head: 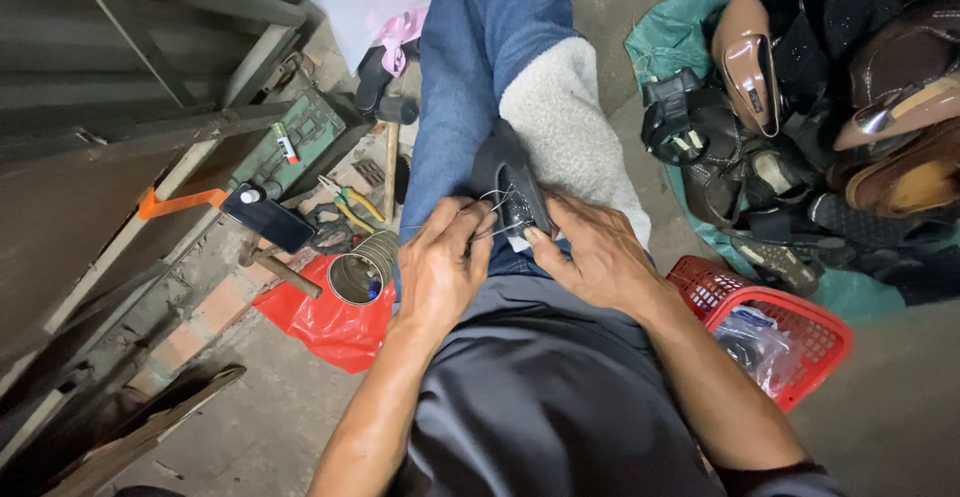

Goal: Manually stitching the sole of a shoe using a needle and thread while sitting on the floor.

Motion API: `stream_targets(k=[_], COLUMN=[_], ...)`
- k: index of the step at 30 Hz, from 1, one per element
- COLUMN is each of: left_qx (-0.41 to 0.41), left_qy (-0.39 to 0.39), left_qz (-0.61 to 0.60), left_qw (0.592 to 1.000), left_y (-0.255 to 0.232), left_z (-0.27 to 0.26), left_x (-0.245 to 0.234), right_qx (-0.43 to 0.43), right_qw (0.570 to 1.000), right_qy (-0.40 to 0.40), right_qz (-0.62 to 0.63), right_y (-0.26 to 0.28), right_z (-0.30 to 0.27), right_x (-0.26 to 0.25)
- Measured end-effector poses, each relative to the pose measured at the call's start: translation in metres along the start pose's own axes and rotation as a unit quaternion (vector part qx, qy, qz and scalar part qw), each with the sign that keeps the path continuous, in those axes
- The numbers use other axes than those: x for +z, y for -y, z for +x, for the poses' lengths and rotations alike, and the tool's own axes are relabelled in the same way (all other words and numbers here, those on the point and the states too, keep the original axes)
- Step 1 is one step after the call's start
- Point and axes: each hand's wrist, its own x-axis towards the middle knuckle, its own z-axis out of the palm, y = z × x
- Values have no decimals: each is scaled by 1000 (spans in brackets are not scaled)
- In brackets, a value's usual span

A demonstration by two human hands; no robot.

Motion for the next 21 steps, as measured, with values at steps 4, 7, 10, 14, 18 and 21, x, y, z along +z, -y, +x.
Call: stream_targets(k=[4, 7, 10, 14, 18, 21], left_qx=[25, 41, 53, 44, 32, 5], left_qy=[4, 16, 24, 8, 13, 29], left_qz=[25, 44, 73, 136, 134, 88], left_qw=[999, 998, 996, 990, 990, 996], left_y=[-2, -8, -10, -7, -10, -15], left_z=[0, 0, 0, -2, -4, -2], left_x=[-9, -14, -17, -16, -15, -17], right_qx=[1, 2, 7, 11, 15, 21], right_qw=[1000, 1000, 1000, 1000, 1000, 999], right_qy=[6, 5, 9, 10, 20, 17], right_qz=[12, 4, -2, -8, -17, -22], right_y=[-3, -9, -7, -3, -1, -2], right_z=[-1, -3, -3, -3, -2, -2], right_x=[0, 3, 2, 2, 5, 6])
